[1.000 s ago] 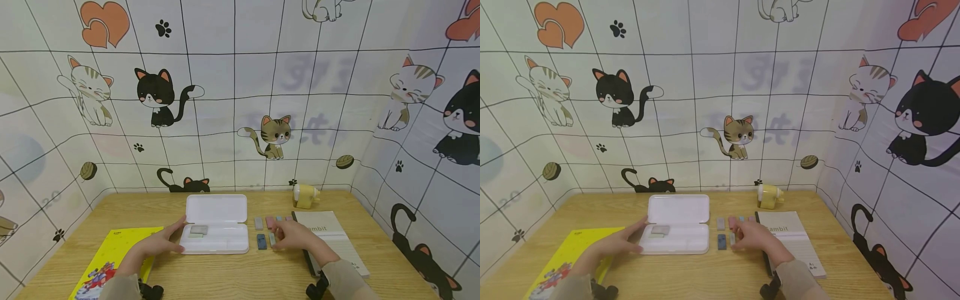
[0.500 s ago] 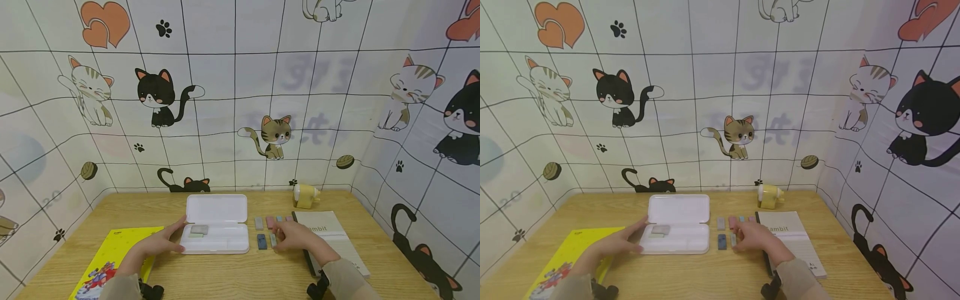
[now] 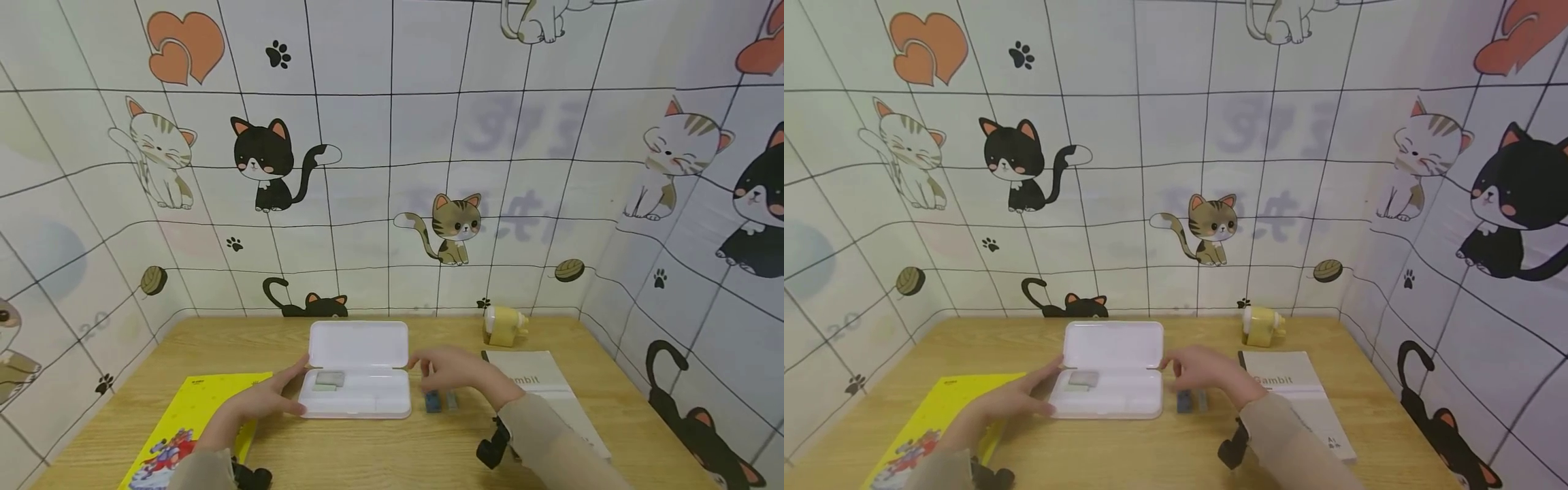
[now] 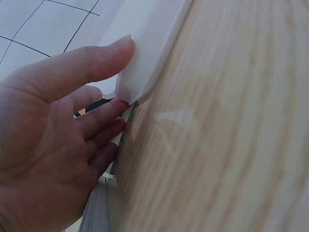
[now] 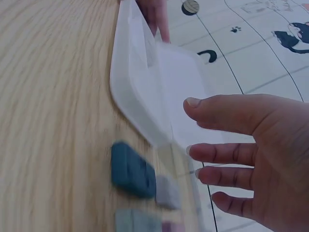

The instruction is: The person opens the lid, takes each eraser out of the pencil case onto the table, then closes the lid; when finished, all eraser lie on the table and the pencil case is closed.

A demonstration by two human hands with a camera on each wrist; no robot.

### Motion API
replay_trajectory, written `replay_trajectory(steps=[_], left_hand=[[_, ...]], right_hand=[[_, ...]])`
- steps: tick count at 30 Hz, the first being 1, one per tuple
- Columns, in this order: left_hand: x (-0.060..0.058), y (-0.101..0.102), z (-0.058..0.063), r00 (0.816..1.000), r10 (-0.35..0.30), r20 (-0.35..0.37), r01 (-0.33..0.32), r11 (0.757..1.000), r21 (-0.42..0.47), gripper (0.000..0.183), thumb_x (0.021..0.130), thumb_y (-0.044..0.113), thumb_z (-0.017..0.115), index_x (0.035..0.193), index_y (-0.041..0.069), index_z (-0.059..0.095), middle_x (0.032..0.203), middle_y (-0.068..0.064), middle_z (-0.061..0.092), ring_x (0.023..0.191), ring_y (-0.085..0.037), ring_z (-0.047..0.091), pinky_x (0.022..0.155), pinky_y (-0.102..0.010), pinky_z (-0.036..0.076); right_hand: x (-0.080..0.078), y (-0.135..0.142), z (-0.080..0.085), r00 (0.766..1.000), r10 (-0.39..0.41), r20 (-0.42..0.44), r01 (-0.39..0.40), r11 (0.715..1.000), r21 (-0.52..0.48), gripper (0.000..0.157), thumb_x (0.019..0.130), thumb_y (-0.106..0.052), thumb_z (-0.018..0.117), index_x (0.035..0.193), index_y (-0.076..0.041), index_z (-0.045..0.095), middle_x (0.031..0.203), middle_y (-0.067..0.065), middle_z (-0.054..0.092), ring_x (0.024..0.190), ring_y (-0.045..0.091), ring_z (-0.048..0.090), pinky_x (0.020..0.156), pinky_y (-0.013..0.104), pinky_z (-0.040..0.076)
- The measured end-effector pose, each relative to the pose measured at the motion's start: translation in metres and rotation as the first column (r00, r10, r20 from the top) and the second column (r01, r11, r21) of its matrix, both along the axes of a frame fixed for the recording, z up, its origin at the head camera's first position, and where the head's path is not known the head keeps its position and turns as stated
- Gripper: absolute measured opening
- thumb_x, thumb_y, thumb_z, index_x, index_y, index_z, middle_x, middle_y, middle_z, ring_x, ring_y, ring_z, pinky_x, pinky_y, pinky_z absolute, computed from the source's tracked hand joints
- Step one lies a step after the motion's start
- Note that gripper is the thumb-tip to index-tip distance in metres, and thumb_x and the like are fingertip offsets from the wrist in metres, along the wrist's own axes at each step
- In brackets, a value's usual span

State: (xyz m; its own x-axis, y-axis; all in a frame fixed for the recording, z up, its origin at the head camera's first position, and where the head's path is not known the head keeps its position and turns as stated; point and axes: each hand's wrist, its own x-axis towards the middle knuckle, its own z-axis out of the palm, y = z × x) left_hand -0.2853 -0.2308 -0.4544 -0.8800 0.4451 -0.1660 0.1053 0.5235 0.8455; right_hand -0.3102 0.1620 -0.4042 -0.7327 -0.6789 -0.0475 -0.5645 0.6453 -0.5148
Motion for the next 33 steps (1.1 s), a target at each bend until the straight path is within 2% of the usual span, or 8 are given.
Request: replay_trajectory(steps=[4, 8, 16, 27, 33], left_hand=[[0.000, 0.001, -0.001, 1.000, 0.011, 0.003, -0.011, 1.000, -0.005, 0.102, 0.078, 0.023, 0.079, 0.157, 0.018, 0.015, 0.158, -0.020, 0.018, 0.143, -0.045, 0.005, 0.109, -0.067, 0.003], [0.000, 0.000, -0.002, 1.000, 0.013, 0.004, -0.013, 1.000, -0.006, 0.102, 0.078, 0.023, 0.079, 0.157, 0.019, 0.015, 0.158, -0.020, 0.018, 0.143, -0.045, 0.005, 0.109, -0.067, 0.003], [-0.001, 0.000, -0.003, 1.000, -0.001, -0.004, 0.001, 1.000, -0.005, 0.101, 0.078, 0.023, 0.079, 0.157, 0.017, 0.015, 0.158, -0.021, 0.019, 0.143, -0.045, 0.007, 0.109, -0.067, 0.003], [0.000, 0.001, 0.000, 1.000, -0.012, -0.023, 0.012, 1.000, -0.015, 0.100, 0.079, 0.024, 0.078, 0.157, 0.016, 0.015, 0.157, -0.019, 0.021, 0.143, -0.043, 0.010, 0.109, -0.067, 0.006], [-0.001, -0.001, -0.002, 1.000, -0.007, -0.025, 0.007, 1.000, -0.025, 0.100, 0.079, 0.025, 0.078, 0.157, 0.018, 0.015, 0.158, -0.018, 0.022, 0.143, -0.044, 0.011, 0.108, -0.068, 0.007]], right_hand=[[-0.012, -0.029, 0.002, 0.998, 0.047, 0.029, -0.046, 0.999, -0.017, 0.037, 0.087, -0.015, 0.072, 0.123, -0.014, 0.064, 0.099, 0.002, 0.061, 0.068, 0.011, 0.052, 0.062, 0.028, 0.046], [-0.024, -0.057, 0.005, 0.996, 0.092, 0.019, -0.092, 0.996, -0.010, 0.040, 0.085, -0.014, 0.075, 0.124, -0.015, 0.065, 0.103, 0.004, 0.062, 0.069, 0.010, 0.053, 0.065, 0.027, 0.047], [-0.033, -0.105, 0.005, 0.989, 0.145, -0.024, -0.143, 0.987, 0.071, 0.050, 0.081, -0.015, 0.079, 0.128, -0.021, 0.064, 0.104, 0.001, 0.062, 0.072, 0.007, 0.054, 0.068, 0.022, 0.047], [-0.037, -0.138, 0.000, 0.983, 0.179, -0.050, -0.171, 0.977, 0.129, 0.054, 0.079, -0.013, 0.080, 0.129, -0.025, 0.063, 0.105, -0.003, 0.062, 0.078, 0.008, 0.053, 0.072, 0.022, 0.045], [-0.038, -0.151, -0.002, 0.980, 0.186, -0.069, -0.172, 0.969, 0.177, 0.057, 0.077, -0.011, 0.082, 0.128, -0.029, 0.064, 0.108, -0.005, 0.062, 0.093, 0.008, 0.056, 0.082, 0.022, 0.046]])
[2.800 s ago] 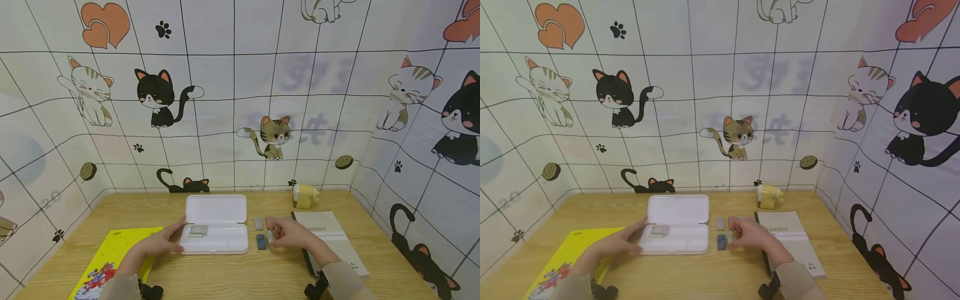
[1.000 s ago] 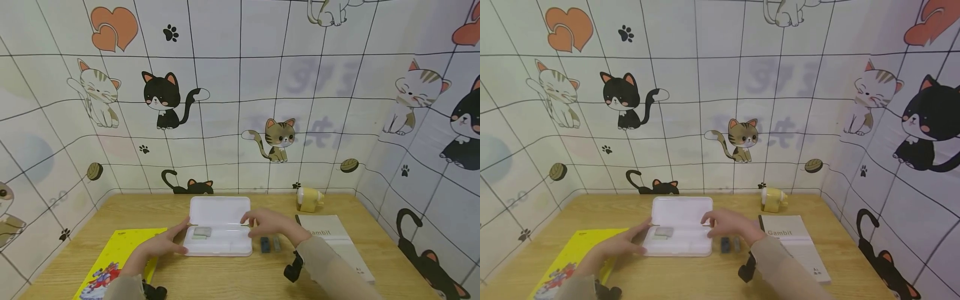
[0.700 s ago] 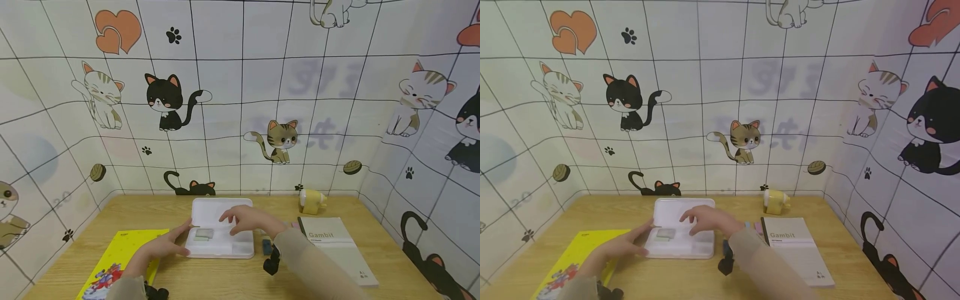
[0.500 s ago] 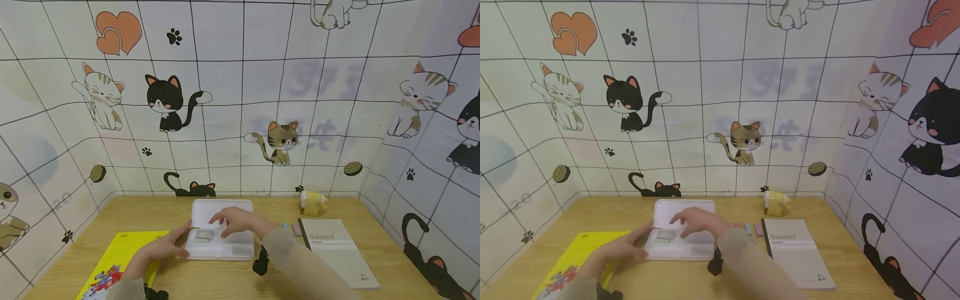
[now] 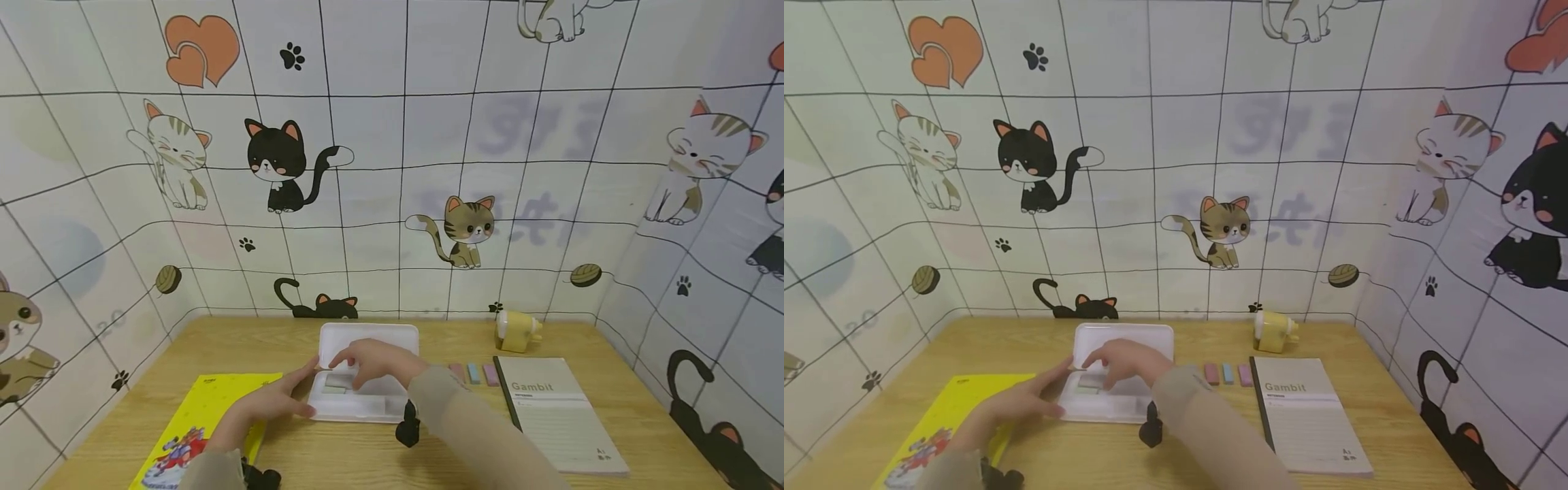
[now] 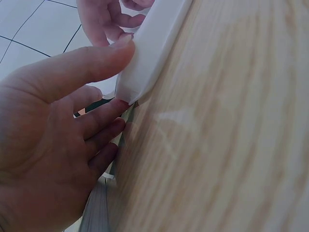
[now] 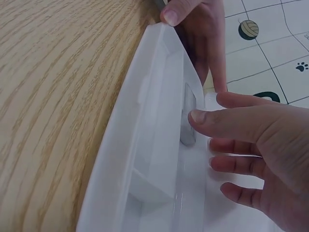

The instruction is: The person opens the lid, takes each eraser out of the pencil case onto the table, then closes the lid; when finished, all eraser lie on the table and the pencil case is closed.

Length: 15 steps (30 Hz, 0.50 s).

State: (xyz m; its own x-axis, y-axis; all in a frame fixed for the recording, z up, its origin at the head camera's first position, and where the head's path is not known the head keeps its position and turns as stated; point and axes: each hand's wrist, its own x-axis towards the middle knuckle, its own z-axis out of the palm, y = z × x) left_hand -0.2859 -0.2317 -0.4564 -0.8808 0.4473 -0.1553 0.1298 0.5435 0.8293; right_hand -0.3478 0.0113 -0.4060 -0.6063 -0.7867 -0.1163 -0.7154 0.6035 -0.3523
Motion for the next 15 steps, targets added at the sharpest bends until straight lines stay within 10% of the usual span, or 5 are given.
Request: replay_trajectory(steps=[15], left_hand=[[-0.001, 0.000, -0.001, 1.000, 0.027, 0.015, -0.027, 1.000, -0.012, 0.101, 0.078, 0.025, 0.079, 0.157, 0.022, 0.017, 0.158, -0.016, 0.024, 0.144, -0.042, 0.011, 0.109, -0.068, 0.006]], right_hand=[[0.000, -0.020, -0.010, 0.984, 0.043, -0.174, -0.008, 0.980, 0.199, 0.057, 0.076, -0.011, 0.080, 0.124, -0.038, 0.065, 0.091, -0.007, 0.048, 0.072, 0.009, 0.044, 0.063, 0.020, 0.040]])
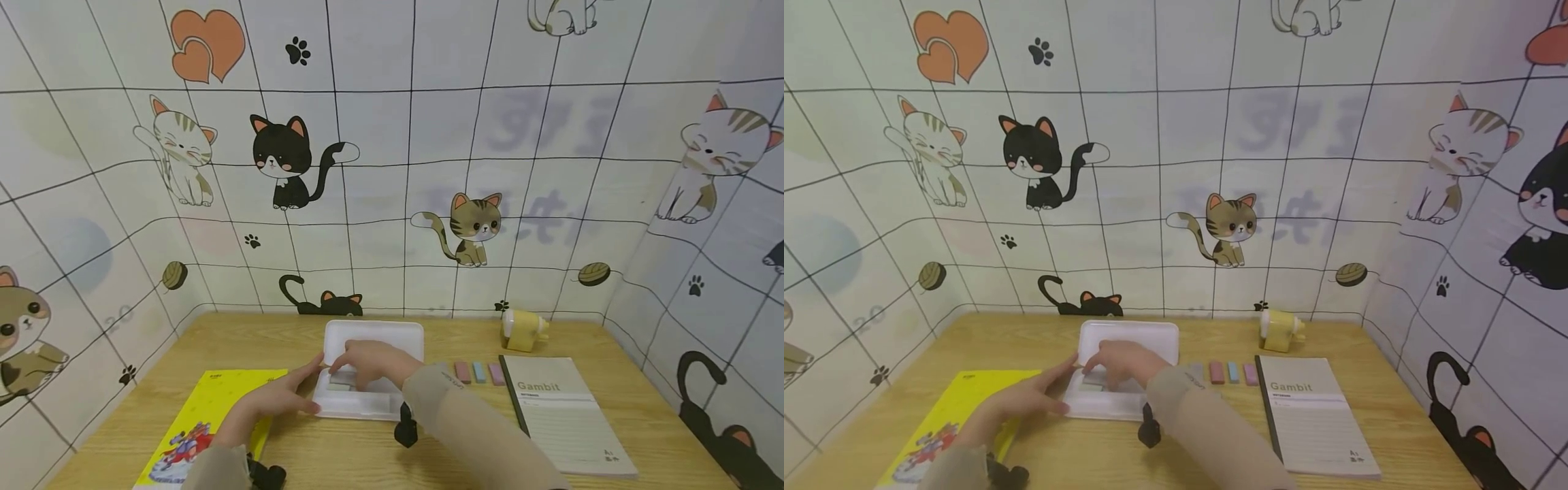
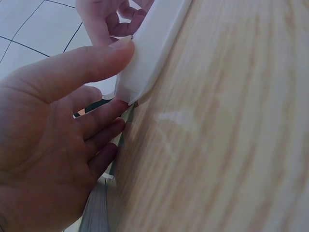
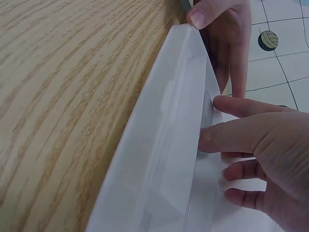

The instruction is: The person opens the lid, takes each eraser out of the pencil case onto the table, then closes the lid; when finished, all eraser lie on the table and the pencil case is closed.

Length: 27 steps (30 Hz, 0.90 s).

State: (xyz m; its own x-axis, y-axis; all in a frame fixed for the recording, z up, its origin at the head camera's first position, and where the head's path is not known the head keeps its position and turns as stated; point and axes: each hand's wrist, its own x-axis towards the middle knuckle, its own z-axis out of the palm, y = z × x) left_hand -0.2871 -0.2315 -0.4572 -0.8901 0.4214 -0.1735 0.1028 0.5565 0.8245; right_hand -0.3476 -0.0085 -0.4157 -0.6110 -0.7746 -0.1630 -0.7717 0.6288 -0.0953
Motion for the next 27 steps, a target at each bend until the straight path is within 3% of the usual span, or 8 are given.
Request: replay_trajectory(steps=[13, 27], left_hand=[[-0.0006, -0.0003, -0.0006, 1.000, 0.003, 0.001, -0.003, 1.000, -0.003, 0.102, 0.077, 0.026, 0.080, 0.157, 0.021, 0.017, 0.158, -0.015, 0.023, 0.144, -0.042, 0.011, 0.109, -0.068, 0.007], [-0.0009, 0.0004, 0.0004, 1.000, -0.002, 0.003, 0.002, 1.000, 0.001, 0.102, 0.077, 0.026, 0.080, 0.157, 0.021, 0.017, 0.157, -0.015, 0.025, 0.144, -0.041, 0.010, 0.109, -0.068, 0.005]], right_hand=[[0.0047, -0.0032, -0.0004, 1.000, -0.016, -0.018, 0.016, 0.999, 0.030, 0.062, 0.079, -0.007, 0.077, 0.128, -0.043, 0.062, 0.093, -0.005, 0.046, 0.071, 0.009, 0.043, 0.061, 0.022, 0.039], [0.0037, 0.0002, 0.0021, 0.999, 0.029, -0.027, -0.028, 0.999, 0.029, 0.052, 0.079, -0.013, 0.080, 0.123, -0.036, 0.064, 0.094, -0.007, 0.048, 0.074, 0.008, 0.048, 0.069, 0.020, 0.042]])
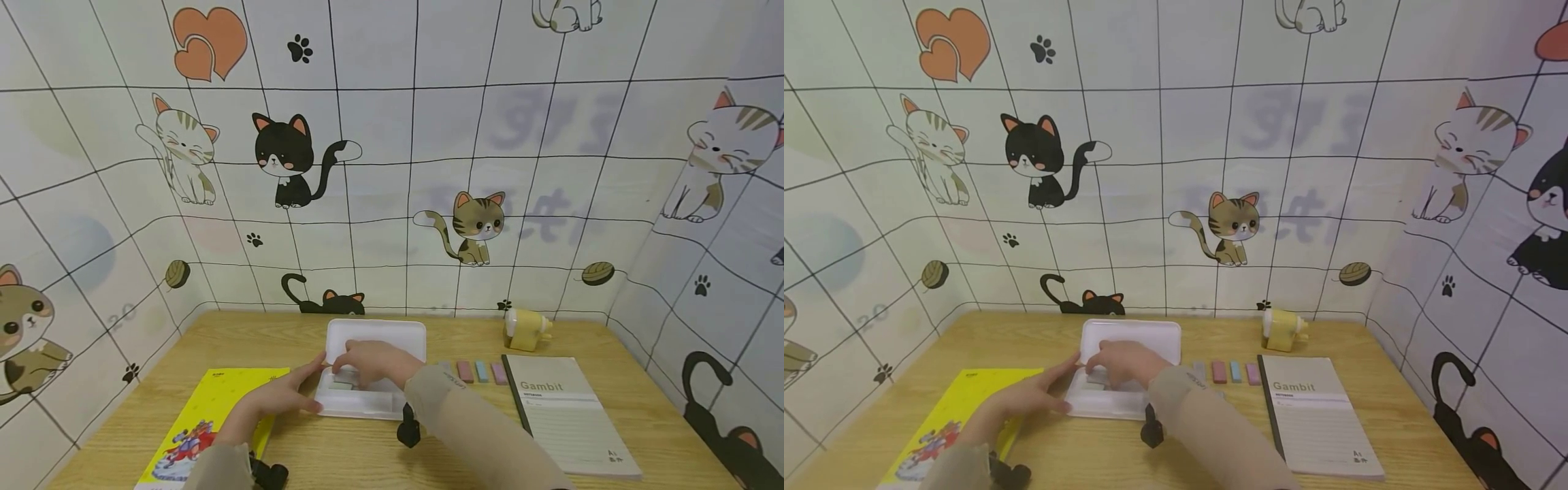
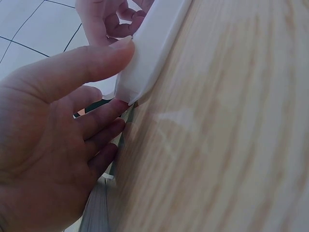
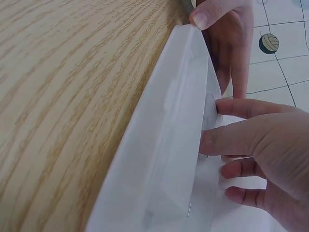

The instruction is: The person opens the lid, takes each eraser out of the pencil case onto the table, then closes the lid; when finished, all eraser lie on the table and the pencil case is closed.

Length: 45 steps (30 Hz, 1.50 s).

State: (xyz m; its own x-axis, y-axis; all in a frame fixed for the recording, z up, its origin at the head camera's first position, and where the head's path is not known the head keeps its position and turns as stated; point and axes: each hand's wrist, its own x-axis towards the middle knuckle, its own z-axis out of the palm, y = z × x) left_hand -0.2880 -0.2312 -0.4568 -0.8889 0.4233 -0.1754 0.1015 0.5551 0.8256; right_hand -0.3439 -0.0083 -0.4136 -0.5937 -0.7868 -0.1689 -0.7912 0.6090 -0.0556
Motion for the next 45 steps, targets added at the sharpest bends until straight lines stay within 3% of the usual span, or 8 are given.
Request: replay_trajectory(steps=[7, 15, 23, 38, 45], left_hand=[[0.000, 0.000, 0.000, 1.000, -0.004, -0.011, 0.004, 1.000, 0.000, 0.103, 0.077, 0.026, 0.080, 0.157, 0.021, 0.016, 0.157, -0.015, 0.025, 0.144, -0.041, 0.010, 0.109, -0.068, 0.006], [-0.001, -0.001, -0.002, 1.000, -0.002, -0.007, 0.002, 1.000, 0.001, 0.103, 0.077, 0.026, 0.080, 0.157, 0.021, 0.016, 0.158, -0.014, 0.024, 0.144, -0.041, 0.011, 0.110, -0.067, 0.008], [-0.001, -0.001, -0.002, 1.000, -0.002, -0.005, 0.002, 1.000, 0.005, 0.102, 0.077, 0.025, 0.080, 0.157, 0.019, 0.017, 0.157, -0.017, 0.024, 0.143, -0.042, 0.013, 0.110, -0.067, 0.008], [-0.001, -0.001, -0.003, 1.000, 0.000, -0.001, 0.000, 1.000, 0.019, 0.102, 0.075, 0.024, 0.080, 0.156, 0.020, 0.019, 0.158, -0.017, 0.022, 0.144, -0.042, 0.009, 0.111, -0.065, 0.005], [-0.001, -0.001, -0.003, 1.000, -0.004, -0.005, 0.004, 1.000, 0.017, 0.102, 0.076, 0.024, 0.080, 0.157, 0.019, 0.017, 0.159, -0.016, 0.021, 0.145, -0.042, 0.007, 0.111, -0.064, 0.003]], right_hand=[[0.003, 0.010, 0.006, 1.000, 0.016, -0.003, -0.016, 0.999, -0.034, 0.051, 0.079, -0.016, 0.081, 0.124, -0.032, 0.063, 0.097, -0.009, 0.052, 0.078, 0.006, 0.050, 0.077, 0.020, 0.045], [0.005, 0.026, 0.014, 0.997, 0.020, 0.070, -0.012, 0.993, -0.117, 0.055, 0.077, -0.011, 0.081, 0.125, -0.029, 0.062, 0.107, -0.008, 0.058, 0.100, 0.007, 0.057, 0.087, 0.022, 0.046], [0.001, 0.051, 0.019, 0.986, -0.004, 0.169, 0.043, 0.973, -0.226, 0.058, 0.079, -0.009, 0.079, 0.130, -0.027, 0.057, 0.097, -0.010, 0.059, 0.074, 0.008, 0.054, 0.068, 0.022, 0.046], [0.019, 0.096, 0.022, 0.922, -0.027, 0.386, 0.184, 0.908, -0.377, 0.055, 0.084, -0.010, 0.076, 0.133, -0.021, 0.053, 0.094, -0.008, 0.062, 0.071, 0.011, 0.056, 0.064, 0.025, 0.049], [0.024, 0.111, 0.020, 0.908, -0.007, 0.418, 0.212, 0.869, -0.446, 0.053, 0.083, -0.009, 0.076, 0.130, -0.018, 0.053, 0.091, -0.005, 0.062, 0.070, 0.014, 0.055, 0.063, 0.026, 0.048]])
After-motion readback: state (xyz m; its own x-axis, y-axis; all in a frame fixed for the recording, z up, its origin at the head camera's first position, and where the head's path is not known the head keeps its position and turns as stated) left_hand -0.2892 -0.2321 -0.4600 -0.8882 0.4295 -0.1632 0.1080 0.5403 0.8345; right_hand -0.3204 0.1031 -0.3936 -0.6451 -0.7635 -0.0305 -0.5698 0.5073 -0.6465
